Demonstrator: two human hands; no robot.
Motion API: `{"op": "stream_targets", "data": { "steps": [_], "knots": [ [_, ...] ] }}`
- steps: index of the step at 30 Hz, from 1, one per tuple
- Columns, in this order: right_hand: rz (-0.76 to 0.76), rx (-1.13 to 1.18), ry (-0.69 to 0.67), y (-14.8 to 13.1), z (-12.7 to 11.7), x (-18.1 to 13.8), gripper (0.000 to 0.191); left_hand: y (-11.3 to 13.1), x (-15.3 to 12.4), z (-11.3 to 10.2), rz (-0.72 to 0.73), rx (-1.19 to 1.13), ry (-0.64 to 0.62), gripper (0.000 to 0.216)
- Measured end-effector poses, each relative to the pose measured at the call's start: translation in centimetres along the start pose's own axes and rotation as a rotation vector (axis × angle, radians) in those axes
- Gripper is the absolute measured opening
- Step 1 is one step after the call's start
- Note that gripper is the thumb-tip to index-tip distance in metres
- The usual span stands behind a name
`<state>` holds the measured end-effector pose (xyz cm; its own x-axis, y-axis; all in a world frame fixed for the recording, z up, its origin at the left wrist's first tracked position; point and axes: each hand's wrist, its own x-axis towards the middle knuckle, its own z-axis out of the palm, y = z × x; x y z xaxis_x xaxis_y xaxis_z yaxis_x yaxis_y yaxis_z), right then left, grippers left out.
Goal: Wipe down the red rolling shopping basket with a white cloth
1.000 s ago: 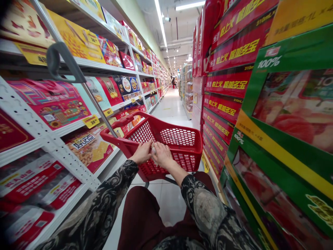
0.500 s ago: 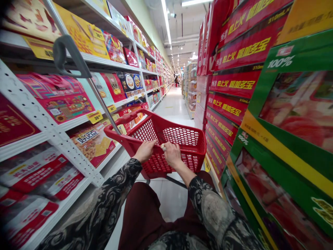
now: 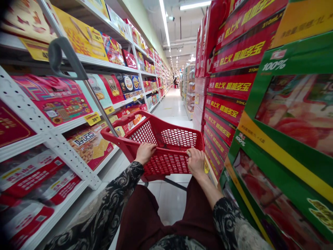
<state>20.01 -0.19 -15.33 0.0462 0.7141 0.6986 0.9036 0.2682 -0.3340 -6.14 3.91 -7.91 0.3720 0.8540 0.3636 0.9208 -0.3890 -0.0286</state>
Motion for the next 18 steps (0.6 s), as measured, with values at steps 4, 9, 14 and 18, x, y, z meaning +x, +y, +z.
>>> {"op": "stream_targets", "data": {
  "steps": [4, 9, 14, 18],
  "knots": [
    [-0.084, 0.003, -0.009, -0.6, 1.1, -0.3, 0.044, 0.5, -0.1, -0.3, -0.019, 0.068, -0.006, 0.020],
    [-0.061, -0.060, -0.009, 2.4, 0.6, -0.6, 0.047, 1.6, 0.2, -0.3, -0.024, 0.070, -0.022, 0.020],
    [-0.025, -0.110, 0.022, 6.7, 0.4, -0.2, 0.043, 3.0, 0.4, 0.3, 0.000, 0.001, 0.012, 0.021],
    [-0.057, -0.051, 0.088, 8.0, 1.2, 0.5, 0.042, 2.8, 0.1, 0.5, 0.081, -0.038, 0.084, 0.025]
  ]
}}
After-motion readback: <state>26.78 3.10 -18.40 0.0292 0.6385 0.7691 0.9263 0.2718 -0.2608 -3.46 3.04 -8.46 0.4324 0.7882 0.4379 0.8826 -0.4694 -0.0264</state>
